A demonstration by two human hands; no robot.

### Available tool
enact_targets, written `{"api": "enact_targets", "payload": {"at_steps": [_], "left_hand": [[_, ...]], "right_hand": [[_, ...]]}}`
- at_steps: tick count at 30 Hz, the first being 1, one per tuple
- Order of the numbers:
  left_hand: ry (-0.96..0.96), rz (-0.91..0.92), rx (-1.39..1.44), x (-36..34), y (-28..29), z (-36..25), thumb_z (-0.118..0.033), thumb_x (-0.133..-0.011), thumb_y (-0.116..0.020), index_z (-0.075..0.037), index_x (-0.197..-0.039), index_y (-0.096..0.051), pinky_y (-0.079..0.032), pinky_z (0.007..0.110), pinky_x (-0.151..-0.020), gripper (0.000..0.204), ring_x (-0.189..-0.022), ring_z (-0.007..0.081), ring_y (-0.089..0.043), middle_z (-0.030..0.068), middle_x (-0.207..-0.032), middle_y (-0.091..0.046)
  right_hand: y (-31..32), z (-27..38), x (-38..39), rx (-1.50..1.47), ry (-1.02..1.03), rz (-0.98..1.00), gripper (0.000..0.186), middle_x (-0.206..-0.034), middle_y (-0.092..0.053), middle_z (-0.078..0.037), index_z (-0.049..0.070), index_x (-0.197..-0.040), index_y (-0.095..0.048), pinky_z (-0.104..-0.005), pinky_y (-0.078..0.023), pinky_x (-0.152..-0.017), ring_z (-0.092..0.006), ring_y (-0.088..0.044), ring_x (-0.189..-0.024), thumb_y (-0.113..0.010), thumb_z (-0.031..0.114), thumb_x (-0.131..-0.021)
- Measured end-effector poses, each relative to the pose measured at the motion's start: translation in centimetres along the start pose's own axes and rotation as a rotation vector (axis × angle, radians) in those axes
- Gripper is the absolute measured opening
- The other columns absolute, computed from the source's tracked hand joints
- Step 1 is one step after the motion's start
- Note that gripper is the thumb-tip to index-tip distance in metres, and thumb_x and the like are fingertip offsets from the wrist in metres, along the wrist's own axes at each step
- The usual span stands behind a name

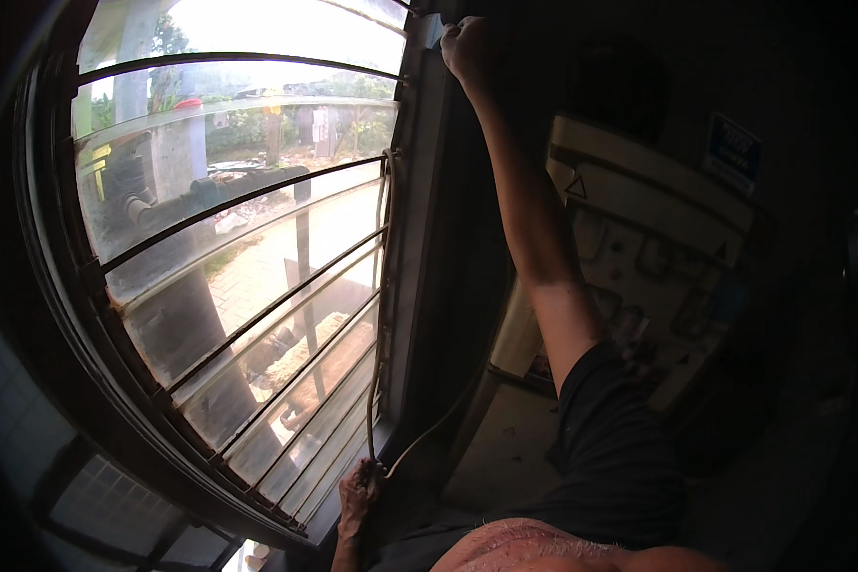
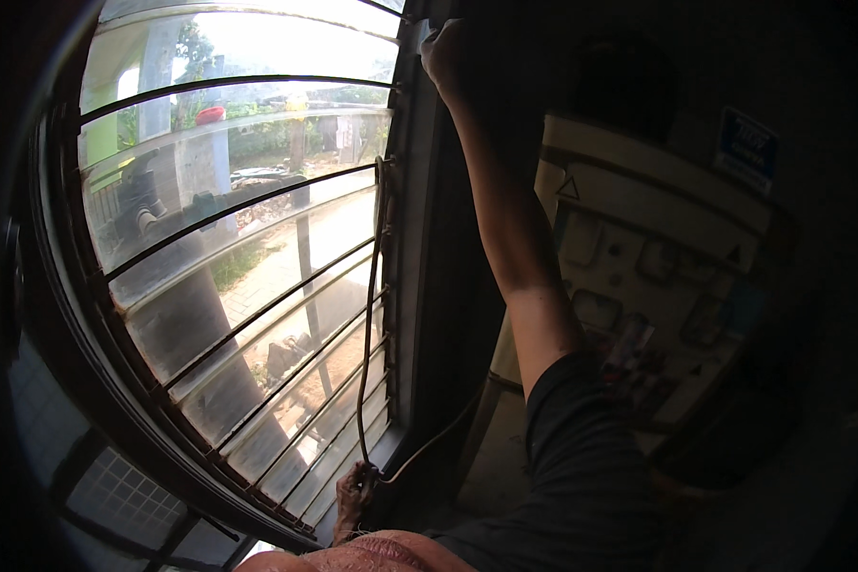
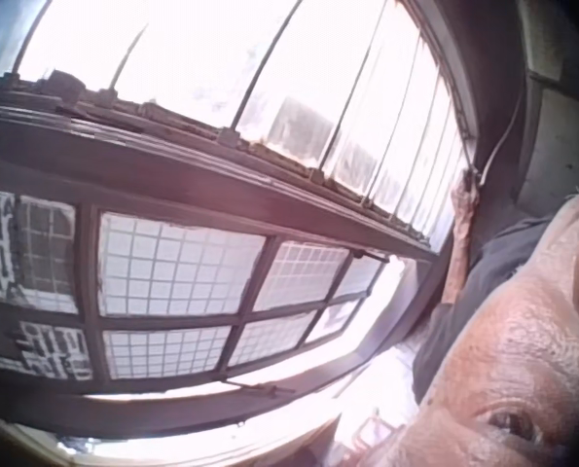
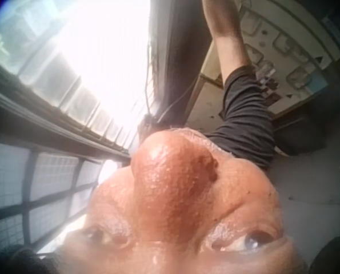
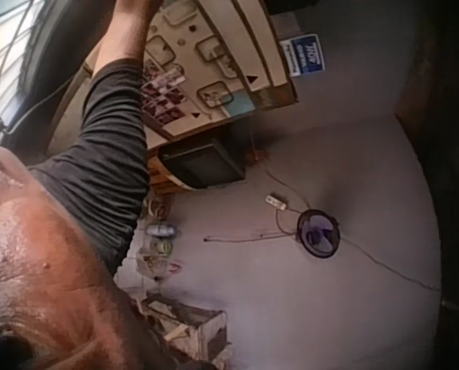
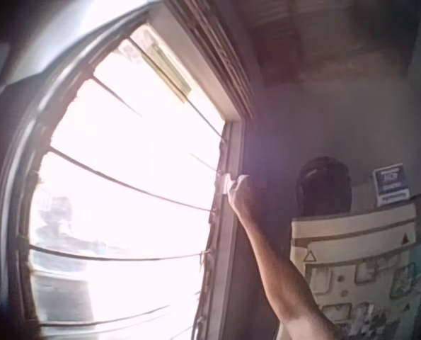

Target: The person paints the metal frame of a window using a brush. They dip the brush into a container of blue paint and apply it to the frame and bars.

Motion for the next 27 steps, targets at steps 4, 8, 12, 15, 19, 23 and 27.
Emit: {"api": "enact_targets", "payload": {"at_steps": [4, 8, 12, 15, 19, 23, 27], "left_hand": [[-0.013, 0.015, -0.084, 0.0, 0.6, -1.5, -0.009, -0.095, -0.063, 0.001, -0.092, -0.065, -0.05, 0.026, -0.066, 0.011, -0.073, 0.011, -0.064, 0.0086, -0.077, -0.068], [0.042, -0.035, -0.065, 0.3, 2.0, -0.5, -0.006, -0.092, -0.066, 0.001, -0.096, -0.067, -0.052, 0.028, -0.067, 0.008, -0.076, 0.0153, -0.07, 0.0122, -0.082, -0.072], [-0.045, 0.052, -0.027, -0.2, -0.9, -1.6, -0.005, -0.093, -0.065, 0.001, -0.096, -0.066, -0.052, 0.027, -0.067, 0.007, -0.076, 0.0152, -0.071, 0.0119, -0.082, -0.072], [0.008, 0.064, -0.083, -0.2, -0.2, -1.6, -0.004, -0.093, -0.064, 0.002, -0.095, -0.066, -0.052, 0.027, -0.067, 0.006, -0.076, 0.0152, -0.071, 0.0117, -0.082, -0.072], [0.009, -0.037, -0.025, 0.1, 1.7, -0.4, -0.003, -0.092, -0.064, 0.001, -0.095, -0.066, -0.052, 0.028, -0.067, 0.005, -0.077, 0.0158, -0.071, 0.0121, -0.081, -0.071], [-0.018, 0.002, -0.076, -0.1, 0.9, -2.5, -0.001, -0.091, -0.064, 0.001, -0.095, -0.066, -0.052, 0.027, -0.068, 0.005, -0.078, 0.0144, -0.07, 0.0118, -0.082, -0.071], [-0.031, 0.111, -0.011, -0.3, -1.3, -1.9, -0.001, -0.091, -0.063, 0.001, -0.095, -0.066, -0.052, 0.027, -0.068, 0.005, -0.079, 0.0143, -0.07, 0.0122, -0.085, -0.071]], "right_hand": [[2.0, 2.9, -2.5, -0.021, -0.005, 0.389, 0.018, -0.068, -0.07, -0.018, -0.002, -0.079, -0.071, -0.0369, -0.055, -0.052, -0.0251, -0.07, -0.057, -0.063, 0.012, -0.086], [-1.3, 4.8, -1.3, -0.183, -0.067, 0.815, 0.022, -0.066, -0.07, -0.017, -0.005, -0.08, -0.071, -0.0355, -0.057, -0.047, -0.0251, -0.069, -0.052, -0.061, 0.013, -0.086], [-0.6, -0.9, -6.1, -0.179, -0.082, 0.753, 0.026, -0.062, -0.069, -0.016, -0.005, -0.076, -0.07, -0.0367, -0.056, -0.043, -0.0255, -0.066, -0.047, -0.064, 0.019, -0.087], [-2.1, 0.0, -7.3, -0.1, 0.238, 0.225, 0.029, -0.061, -0.066, -0.019, -0.004, -0.075, -0.069, -0.0427, -0.054, -0.048, -0.0298, -0.066, -0.05, -0.067, 0.022, -0.086], [-1.6, 6.3, -4.0, -0.029, 0.456, 0.245, 0.03, -0.061, -0.063, -0.022, -0.005, -0.076, -0.068, -0.0473, -0.052, -0.056, -0.0354, -0.065, -0.057, -0.07, 0.024, -0.084], [-1.9, 4.6, 0.0, -0.058, 0.443, 0.342, 0.028, -0.063, -0.062, -0.025, -0.004, -0.078, -0.067, -0.0491, -0.051, -0.062, -0.0395, -0.065, -0.065, -0.071, 0.024, -0.082], [-0.3, -0.9, 1.6, 0.06, 0.41, 0.092, 0.021, -0.075, -0.063, -0.026, -0.003, -0.084, -0.063, -0.0507, -0.049, -0.067, -0.042, -0.063, -0.074, -0.068, 0.017, -0.08]]}}
Point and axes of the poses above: each hand's wrist, its own x-axis away from the middle knuckle, its own y-axis out of the back of the hand, z = x × y, the point moved 7 cm from there along -x, towards the middle knuckle
